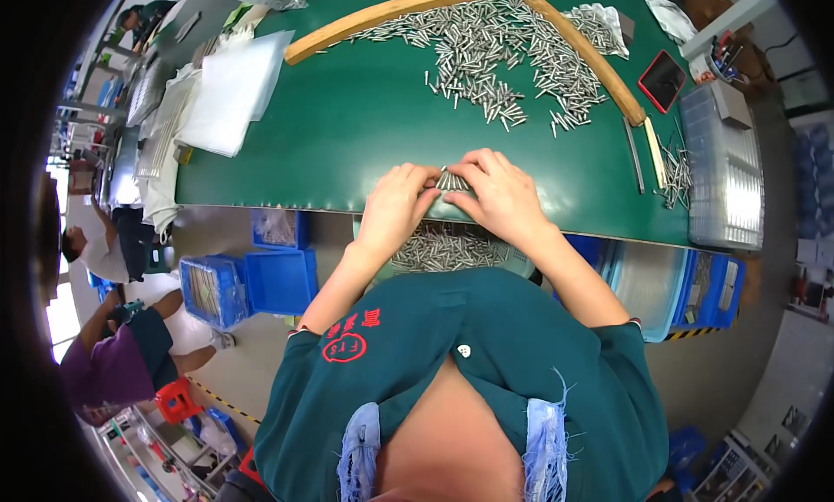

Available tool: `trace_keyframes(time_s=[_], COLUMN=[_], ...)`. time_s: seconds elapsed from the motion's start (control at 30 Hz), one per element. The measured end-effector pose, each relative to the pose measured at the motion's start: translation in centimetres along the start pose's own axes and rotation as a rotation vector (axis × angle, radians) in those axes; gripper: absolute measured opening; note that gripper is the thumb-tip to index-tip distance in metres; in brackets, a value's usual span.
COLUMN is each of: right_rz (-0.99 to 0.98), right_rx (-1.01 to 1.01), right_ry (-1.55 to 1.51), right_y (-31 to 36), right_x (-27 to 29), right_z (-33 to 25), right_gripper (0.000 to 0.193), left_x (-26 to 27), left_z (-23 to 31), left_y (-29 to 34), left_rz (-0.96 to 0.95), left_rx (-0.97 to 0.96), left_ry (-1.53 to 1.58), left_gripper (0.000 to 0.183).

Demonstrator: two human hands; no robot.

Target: Sorting and inspecting small metallic pins at a manufacturing workbench and placing them into a tray.

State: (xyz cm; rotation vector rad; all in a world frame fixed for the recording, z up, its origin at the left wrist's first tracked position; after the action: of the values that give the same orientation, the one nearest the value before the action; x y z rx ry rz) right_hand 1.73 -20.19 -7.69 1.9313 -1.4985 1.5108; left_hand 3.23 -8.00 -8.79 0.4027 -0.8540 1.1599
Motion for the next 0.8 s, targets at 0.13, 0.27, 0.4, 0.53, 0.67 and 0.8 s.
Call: trace_keyframes(time_s=[0.13,0.27,0.4,0.53,0.67,0.8], right_rz=[0.002,0.078,0.077,0.060,0.058,0.059], right_rx=[0.019,-0.032,0.019,0.035,0.015,0.018], right_ry=[0.056,0.058,0.121,0.106,0.120,0.121], right_y=[-0.8,0.1,0.7,0.4,0.0,0.0], right_x=[-0.4,-0.5,-0.2,-0.2,-0.2,-0.5], right_z=[-1.0,-0.8,-1.6,-2.3,-1.9,-1.5], right_gripper=[0.029,0.022,0.021,0.023,0.023,0.024], left_x=[0.6,0.1,-0.4,-1.0,-1.0,-2.2], left_z=[-0.2,-0.1,0.0,-0.3,-0.6,0.1], left_y=[0.5,0.2,0.1,-0.3,-2.6,-5.9], left_rz=[0.017,-0.008,0.071,0.061,0.144,0.196], left_rx=[0.026,0.035,0.003,0.007,-0.002,-0.181], left_ry=[-0.001,0.051,0.051,-0.082,-0.074,-0.135], left_gripper=[0.025,0.023,0.025,0.013,0.014,0.017])
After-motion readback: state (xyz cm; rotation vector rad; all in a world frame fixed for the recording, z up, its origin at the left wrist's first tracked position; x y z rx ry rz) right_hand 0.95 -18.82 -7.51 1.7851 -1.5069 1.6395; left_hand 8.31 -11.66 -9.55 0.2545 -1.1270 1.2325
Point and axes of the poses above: each hand's wrist, its own y-axis away from the middle knuckle, its own x-axis out of the back of the hand, z = x × y, the point moved 8 cm from there along -y, towards the middle knuckle, and after that the axes turned 11 degrees about x, right-handed, at the moved point
